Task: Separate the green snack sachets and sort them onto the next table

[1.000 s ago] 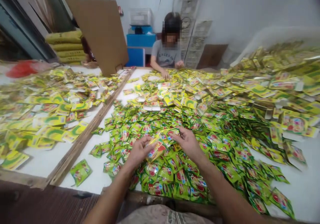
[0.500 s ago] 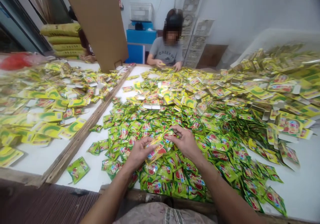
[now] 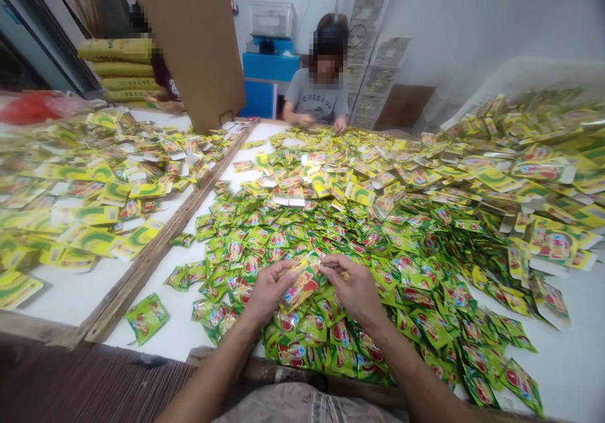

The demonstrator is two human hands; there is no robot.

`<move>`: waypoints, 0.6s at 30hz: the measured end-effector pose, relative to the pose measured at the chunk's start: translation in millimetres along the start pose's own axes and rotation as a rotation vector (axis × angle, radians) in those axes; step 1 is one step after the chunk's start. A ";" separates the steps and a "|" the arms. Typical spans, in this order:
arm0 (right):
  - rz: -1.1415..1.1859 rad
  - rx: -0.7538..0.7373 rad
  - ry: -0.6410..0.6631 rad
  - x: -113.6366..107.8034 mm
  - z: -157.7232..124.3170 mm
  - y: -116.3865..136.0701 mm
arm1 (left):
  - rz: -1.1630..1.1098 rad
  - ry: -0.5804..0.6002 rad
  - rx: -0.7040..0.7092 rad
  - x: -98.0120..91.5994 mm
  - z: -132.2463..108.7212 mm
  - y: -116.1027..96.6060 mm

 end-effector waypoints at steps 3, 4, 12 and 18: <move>-0.122 -0.135 0.003 2.6 -5.0 6.9 | -0.045 -0.008 -0.029 1.3 -0.2 -1.1; -0.135 -0.145 -0.011 4.6 -6.8 6.9 | -0.062 -0.009 -0.038 1.6 -0.3 -1.5; 0.141 0.114 0.175 27.7 -12.3 -2.6 | 0.000 0.023 -0.076 0.8 3.5 -3.2; 0.060 0.115 -0.141 -23.6 5.5 -20.1 | 0.473 -0.518 0.215 -96.5 37.4 -97.1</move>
Point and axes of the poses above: each hand's wrist, its own z-axis towards the middle knuckle, its own x-axis out of the palm, y = z × x, the point moved 2 cm from there along z, towards the middle knuckle, and after that the axes turned 9 degrees about -y, right-handed, at the moved point
